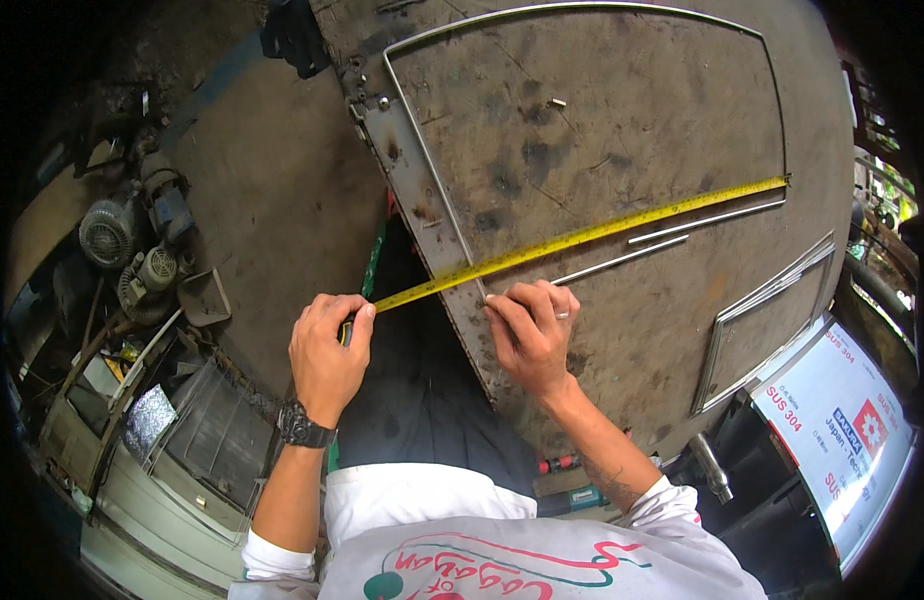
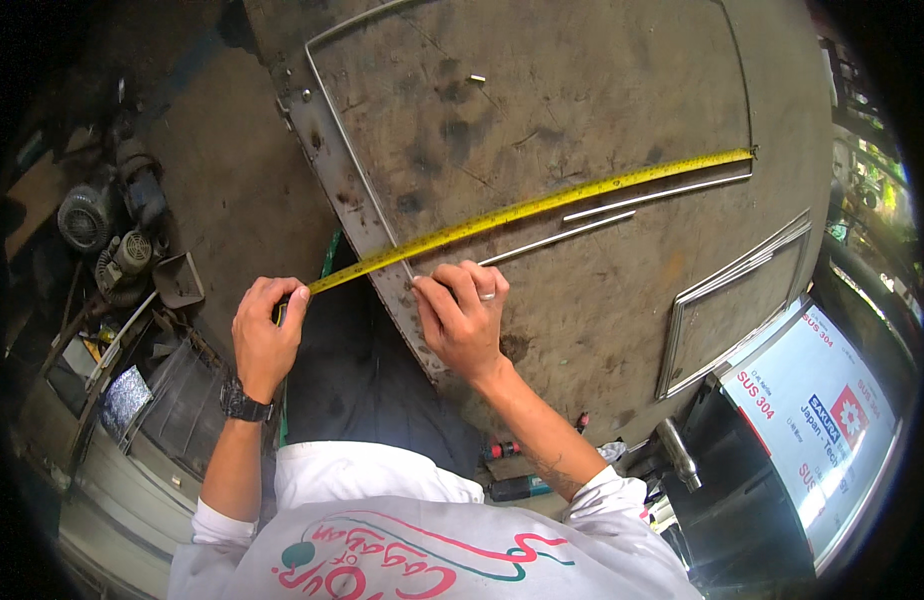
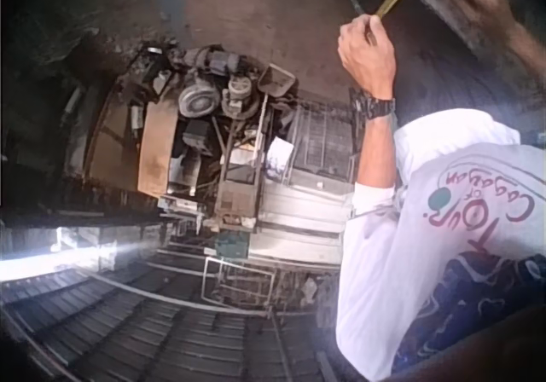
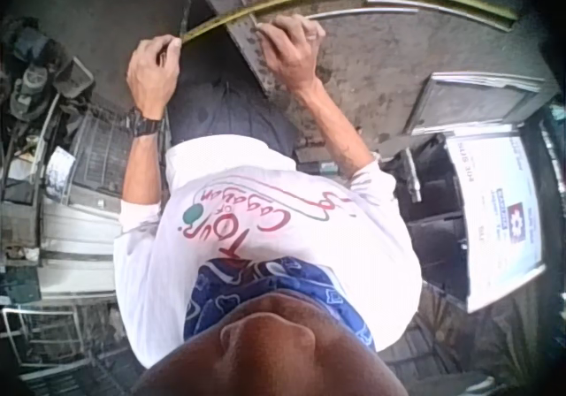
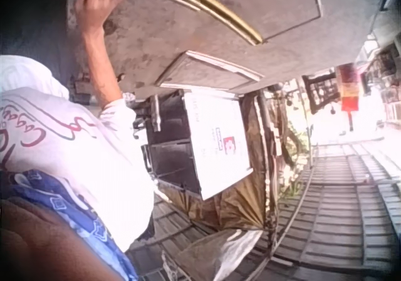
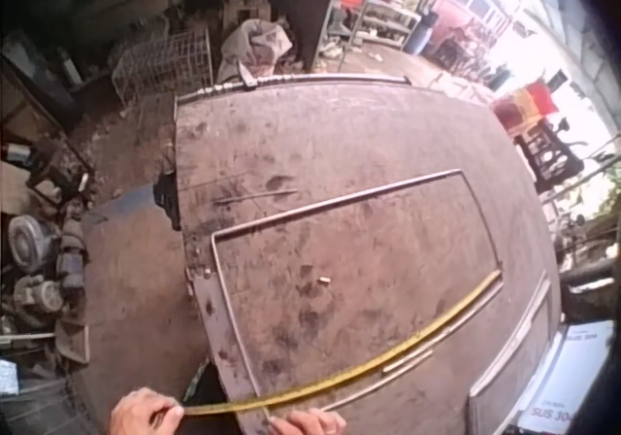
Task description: The person measures and cuts metal rods to form a rectangular frame. They use a tape measure to check dimensions, an angle grinder to cut the rods, and a hammer to adjust the frame shape on a workbench.
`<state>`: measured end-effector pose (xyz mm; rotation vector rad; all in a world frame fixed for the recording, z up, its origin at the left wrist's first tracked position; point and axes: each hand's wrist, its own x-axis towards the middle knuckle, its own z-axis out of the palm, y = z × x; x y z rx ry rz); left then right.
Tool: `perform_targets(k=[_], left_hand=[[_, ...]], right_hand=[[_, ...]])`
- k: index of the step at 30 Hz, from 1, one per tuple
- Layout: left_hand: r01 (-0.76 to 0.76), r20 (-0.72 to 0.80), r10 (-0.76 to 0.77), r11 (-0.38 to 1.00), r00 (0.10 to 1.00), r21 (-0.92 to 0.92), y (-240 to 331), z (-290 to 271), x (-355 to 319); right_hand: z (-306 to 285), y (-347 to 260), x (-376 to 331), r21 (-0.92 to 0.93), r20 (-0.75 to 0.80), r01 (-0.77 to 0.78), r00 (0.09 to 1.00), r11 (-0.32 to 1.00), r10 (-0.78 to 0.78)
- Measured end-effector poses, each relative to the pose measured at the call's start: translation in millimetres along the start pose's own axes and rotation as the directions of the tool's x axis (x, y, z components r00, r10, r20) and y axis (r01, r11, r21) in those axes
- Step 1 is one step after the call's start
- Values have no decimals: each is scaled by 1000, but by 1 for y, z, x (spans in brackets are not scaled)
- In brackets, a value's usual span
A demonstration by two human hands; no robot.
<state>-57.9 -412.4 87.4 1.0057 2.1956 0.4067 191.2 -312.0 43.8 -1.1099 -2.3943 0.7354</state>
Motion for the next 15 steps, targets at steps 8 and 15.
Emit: perform_targets(k=[8,15], left_hand=[[-86,-155,64,986,986,-141,0,-35,67],[-138,-252,144,990,957,41,6,-82,160]], right_hand=[[-6,-6,7,29,81,-27,996,999,24],[-8,-4,7,-24,66,-42,997,999,44]])
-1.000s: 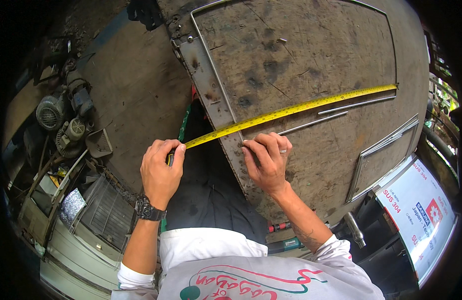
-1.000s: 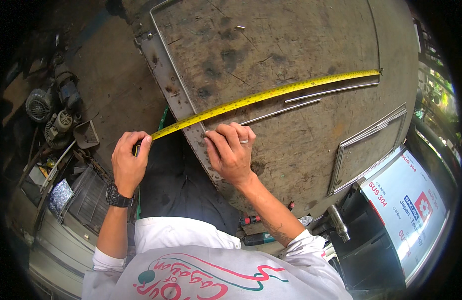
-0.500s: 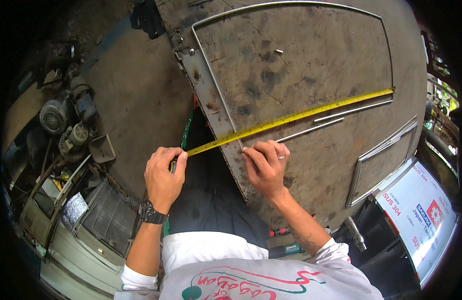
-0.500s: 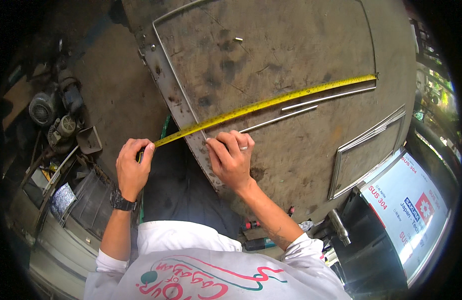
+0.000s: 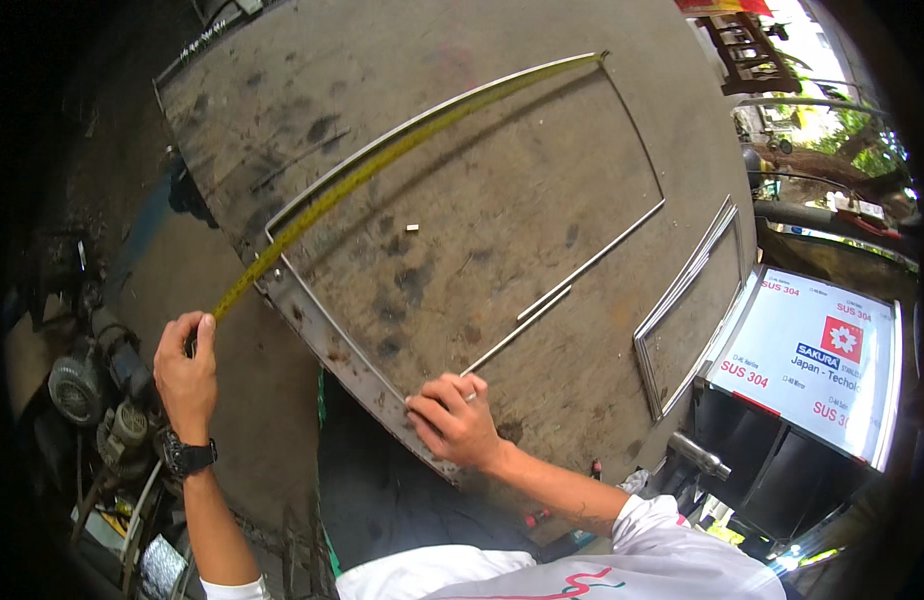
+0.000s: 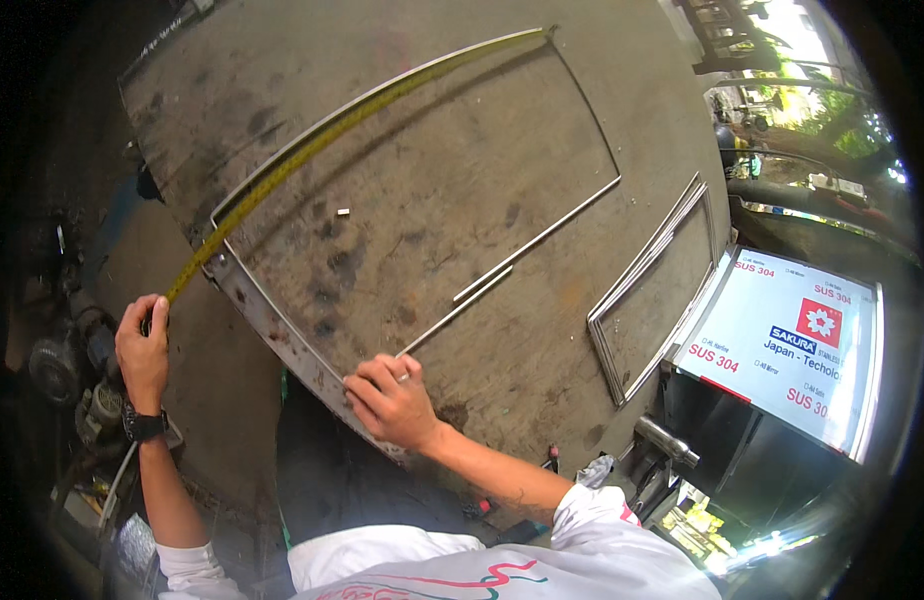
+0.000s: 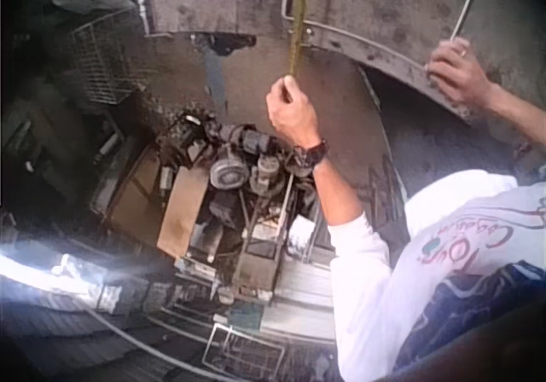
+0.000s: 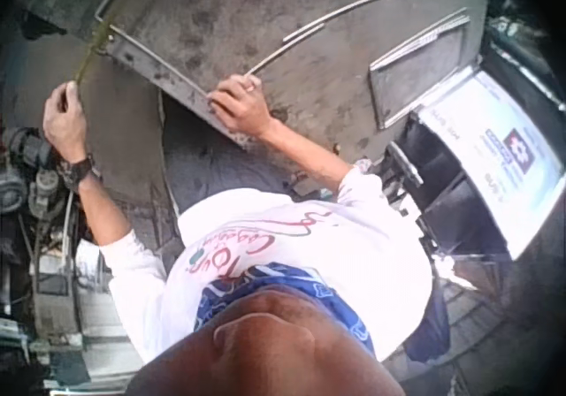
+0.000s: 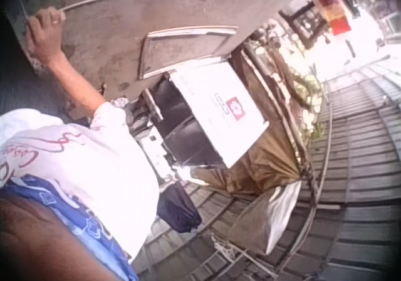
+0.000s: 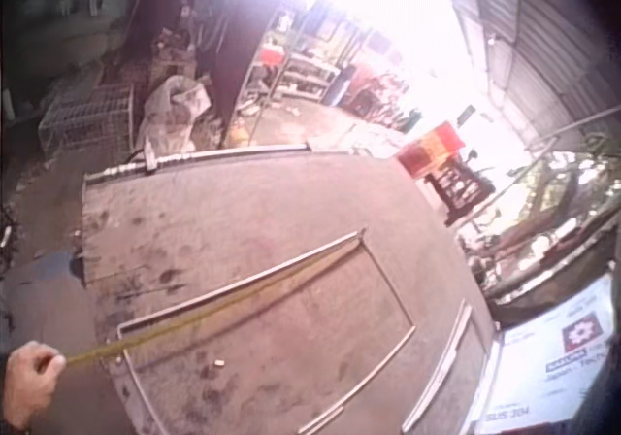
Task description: The person measures and cuts metal rods to form a rectangular frame. They use a tape measure to check dimensions, an angle grinder to cut the rods, and a hammer to adjust the frame shape on a workbench.
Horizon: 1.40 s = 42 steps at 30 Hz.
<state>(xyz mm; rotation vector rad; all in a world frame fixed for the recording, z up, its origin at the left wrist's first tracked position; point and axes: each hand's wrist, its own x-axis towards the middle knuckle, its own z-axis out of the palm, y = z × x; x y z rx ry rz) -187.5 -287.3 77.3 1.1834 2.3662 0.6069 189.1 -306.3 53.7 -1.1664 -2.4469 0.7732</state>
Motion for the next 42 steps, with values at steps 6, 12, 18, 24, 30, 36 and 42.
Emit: perform_targets(k=[6,12,18,24,30,36,42], left_hand=[[38,38,-40,998,998,51,-11,-5,5],[47,41,-51,995,998,89,-18,-7,2],[31,-18,-29,996,999,83,-34,-13,5],[17,-43,-14,998,999,68,-29,-9,11],[-42,31,43,999,999,-11,-28,-7,27],[5,87,-1,999,996,-48,-32,-10,28],[47,61,-47,999,997,4,-17,-9,32]], right_hand=[[2,-8,2,-22,-17,-28,999,999,27],[4,-6,1,-27,-3,-26,1000,999,26],[7,-7,2,-41,-10,-4,1000,999,4],[4,-13,4,-62,2,11,1000,998,-11],[-28,33,58,35,-119,85,990,996,-80],[-149,243,270,274,-703,-252,606,928,372],[-234,362,348,719,-327,-286,666,634,671]])
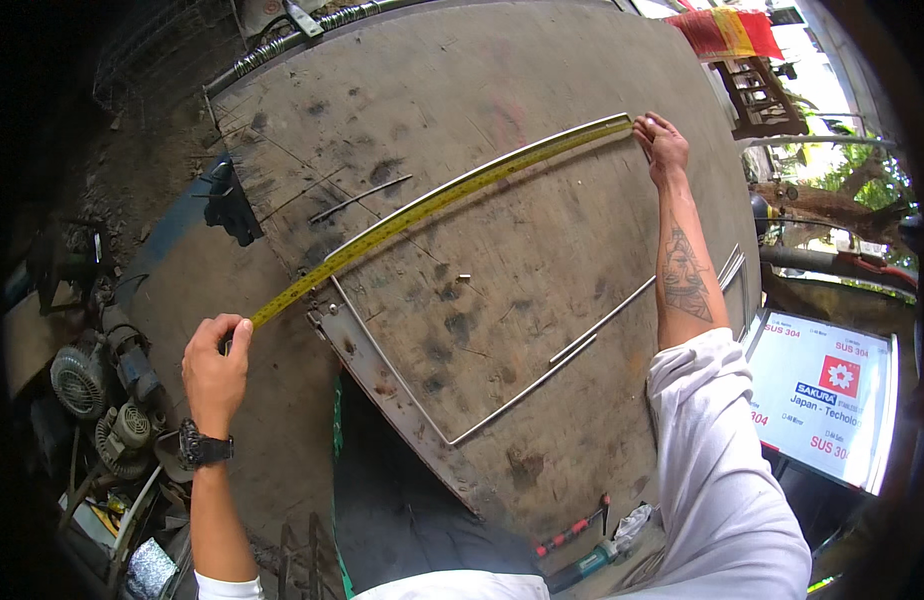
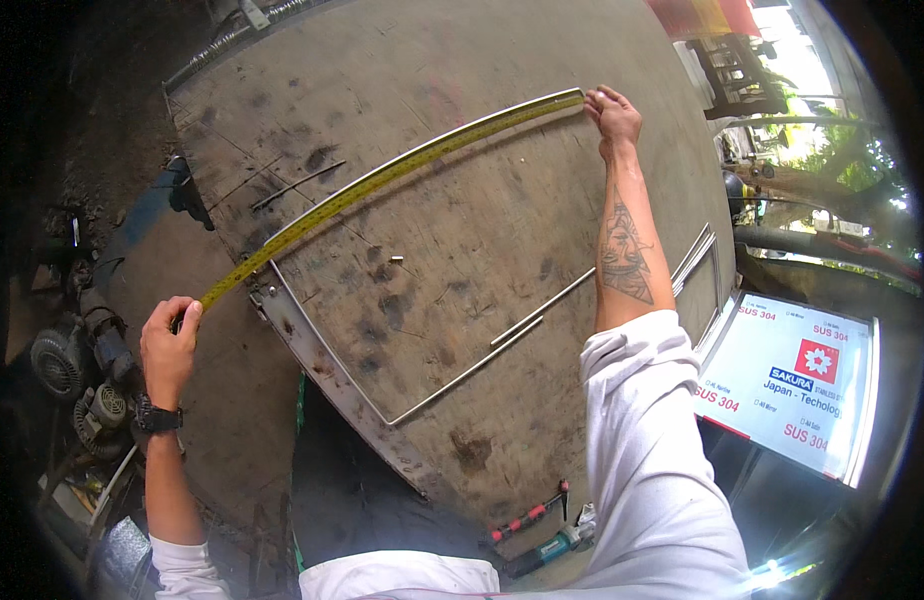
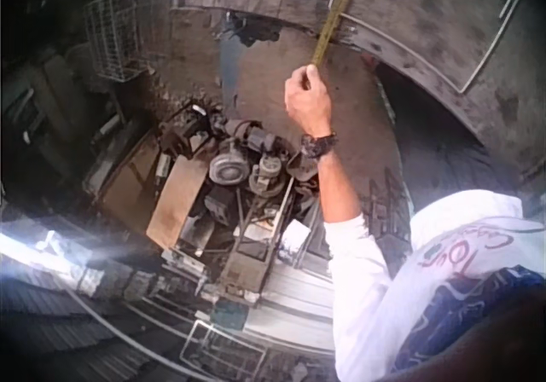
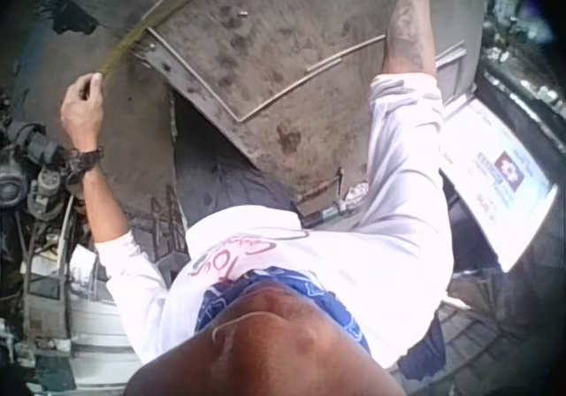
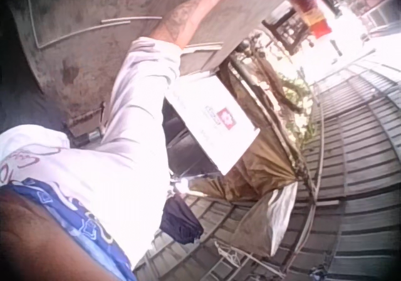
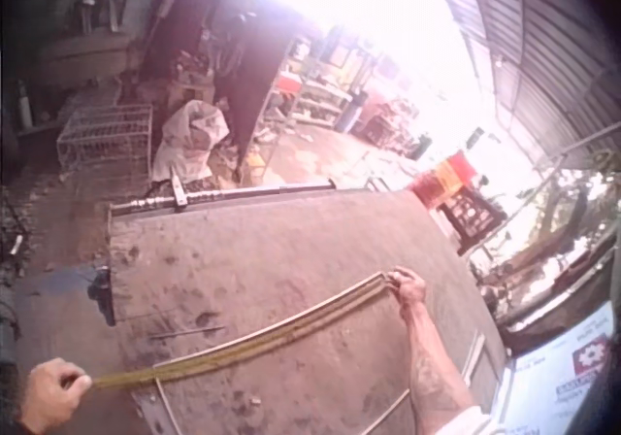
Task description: The person measures and cuts metal rods to form a rectangular frame. They use a tape measure to check dimensions, an angle grinder to cut the rods, and a hammer to adjust the frame shape on a workbench.
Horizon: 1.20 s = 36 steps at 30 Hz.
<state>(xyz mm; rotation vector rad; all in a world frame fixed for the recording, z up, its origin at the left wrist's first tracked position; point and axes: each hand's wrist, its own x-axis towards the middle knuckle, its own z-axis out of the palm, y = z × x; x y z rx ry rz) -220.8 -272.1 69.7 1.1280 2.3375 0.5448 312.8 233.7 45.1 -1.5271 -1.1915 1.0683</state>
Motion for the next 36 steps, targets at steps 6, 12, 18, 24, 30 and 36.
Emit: perform_targets(k=[6,12,18,24,30,36], left_hand=[[49,45,-49,999,998,2,7,-1,6],[28,78,-30,999,997,19,8,-13,6],[4,86,-5,1000,996,14,4,-11,2],[72,79,-73,997,994,14,-1,-8,-4],[55,66,-55,998,996,0,-4,-9,2],[8,20,-9,1000,1000,29,-6,-8,6]], right_hand=[[-13,32,43,-736,33,258,937,626,-347],[-15,40,63,-680,136,296,950,671,-282],[-12,45,56,-687,83,298,938,662,-336],[-22,70,67,-440,83,369,924,819,-372],[-30,71,76,-422,58,332,938,844,-341],[-29,69,74,-464,3,278,950,841,-312]])
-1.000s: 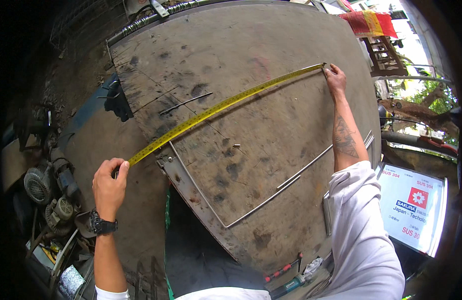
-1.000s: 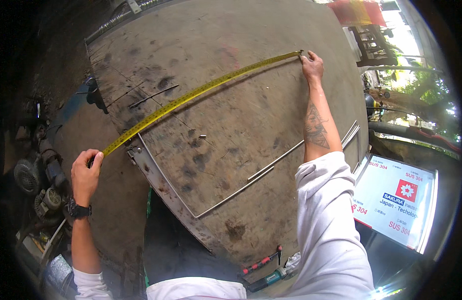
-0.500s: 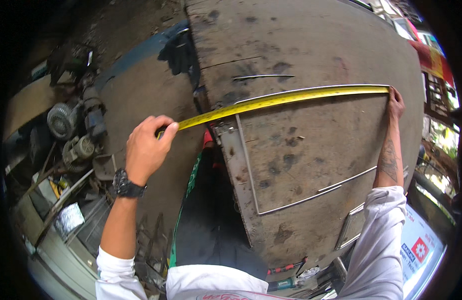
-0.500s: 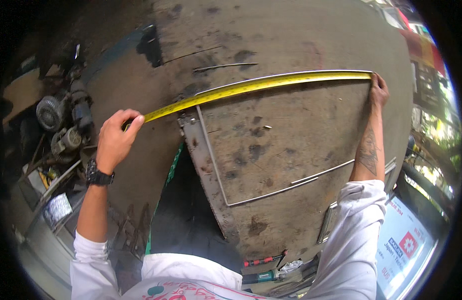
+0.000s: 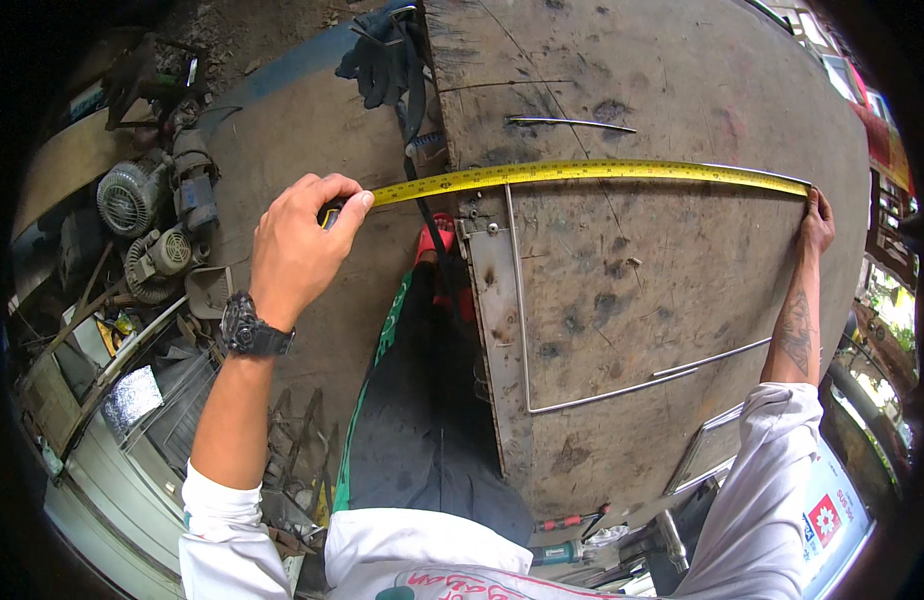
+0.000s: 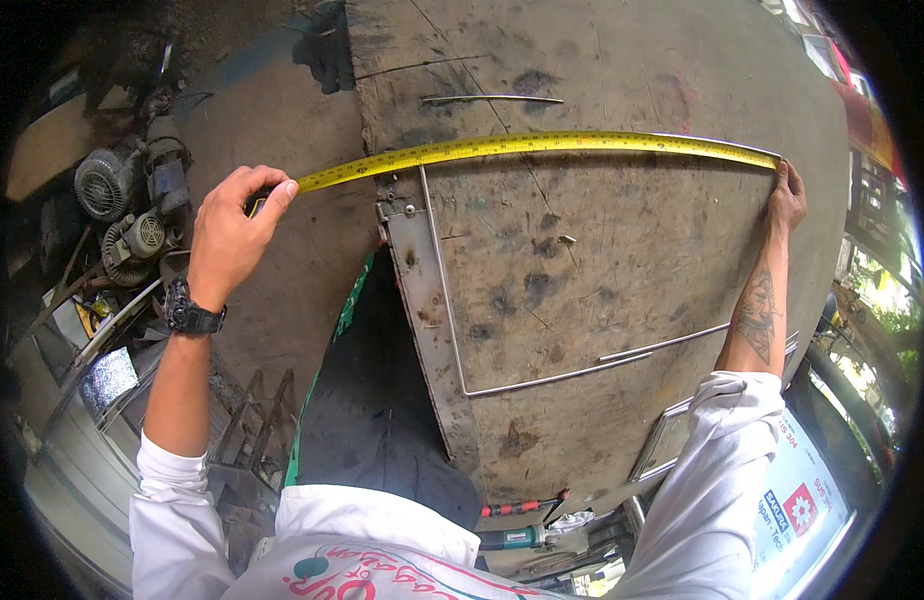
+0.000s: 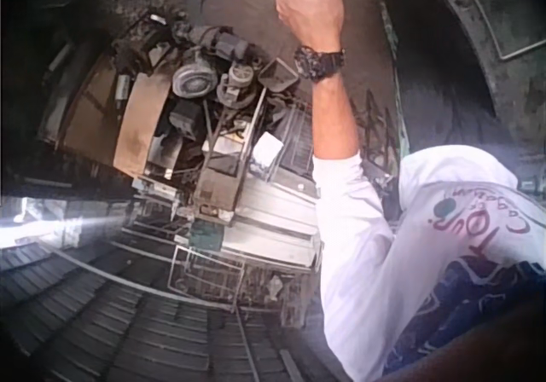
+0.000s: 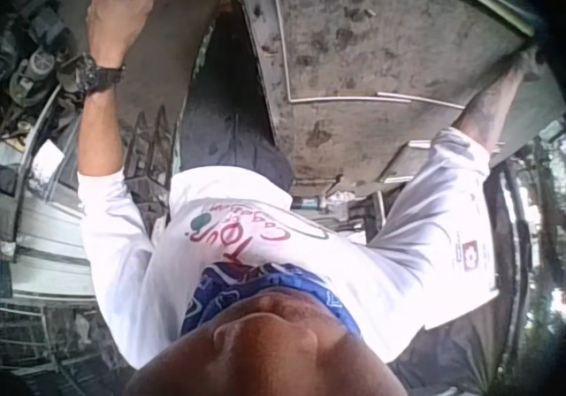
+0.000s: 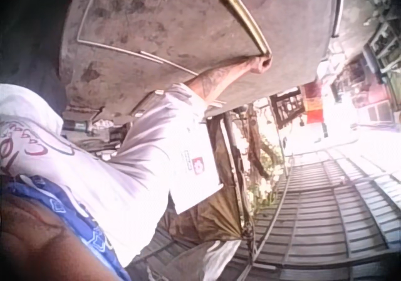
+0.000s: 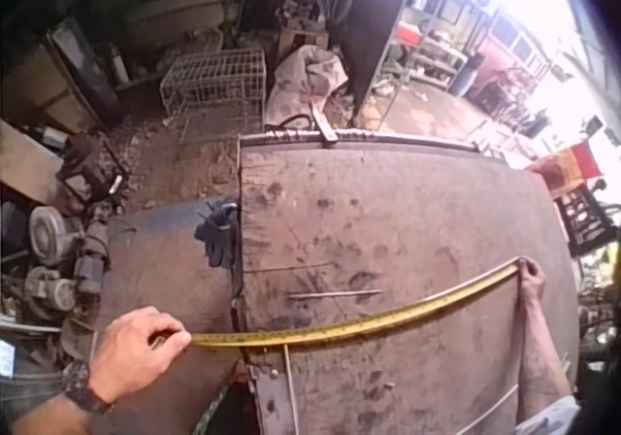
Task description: The person measures and cuts metal rods to form a rectangular frame. They use a tape measure to check dimensions, an angle grinder to cut the rods, and a hammer to adjust the frame shape on a workbench.
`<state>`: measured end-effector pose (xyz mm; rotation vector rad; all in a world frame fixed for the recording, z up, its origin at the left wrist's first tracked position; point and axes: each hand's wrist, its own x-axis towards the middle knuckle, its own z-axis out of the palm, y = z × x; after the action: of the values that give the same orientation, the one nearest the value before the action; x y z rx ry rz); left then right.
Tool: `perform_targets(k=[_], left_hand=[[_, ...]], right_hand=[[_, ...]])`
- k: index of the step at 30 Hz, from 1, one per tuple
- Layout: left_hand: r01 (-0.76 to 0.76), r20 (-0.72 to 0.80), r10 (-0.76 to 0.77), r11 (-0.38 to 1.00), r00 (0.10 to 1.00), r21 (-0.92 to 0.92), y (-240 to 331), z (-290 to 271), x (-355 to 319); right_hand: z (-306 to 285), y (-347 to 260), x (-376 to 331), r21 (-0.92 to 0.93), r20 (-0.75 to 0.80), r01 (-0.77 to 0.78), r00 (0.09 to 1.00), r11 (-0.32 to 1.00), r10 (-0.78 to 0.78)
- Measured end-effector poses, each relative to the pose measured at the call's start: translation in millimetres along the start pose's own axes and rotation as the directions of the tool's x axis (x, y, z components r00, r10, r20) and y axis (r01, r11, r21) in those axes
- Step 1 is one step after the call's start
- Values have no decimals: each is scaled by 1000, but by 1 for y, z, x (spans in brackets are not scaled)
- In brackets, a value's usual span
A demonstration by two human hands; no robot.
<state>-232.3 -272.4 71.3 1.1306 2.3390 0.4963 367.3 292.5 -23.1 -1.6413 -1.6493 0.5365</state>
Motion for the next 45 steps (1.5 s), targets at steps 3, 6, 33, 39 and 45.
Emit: perform_targets(k=[3,6,33,39,45], left_hand=[[-1,-1,1,1000,1000,1,0,1,-2],[-14,-28,14,1000,1000,-4,1,2,-4],[-137,-192,151,987,970,86,-1,18,-16],[-144,-223,166,983,961,110,-2,22,-19],[-127,-200,140,989,970,76,0,21,-19]], right_hand=[[-1,1,0,3,21,11,1000,1000,-11],[-3,1,1,4,40,1,999,1000,-1],[-10,14,16,257,59,-110,993,960,98],[-10,9,13,183,66,-95,994,978,84],[-3,-19,-4,101,39,-109,994,989,106]])
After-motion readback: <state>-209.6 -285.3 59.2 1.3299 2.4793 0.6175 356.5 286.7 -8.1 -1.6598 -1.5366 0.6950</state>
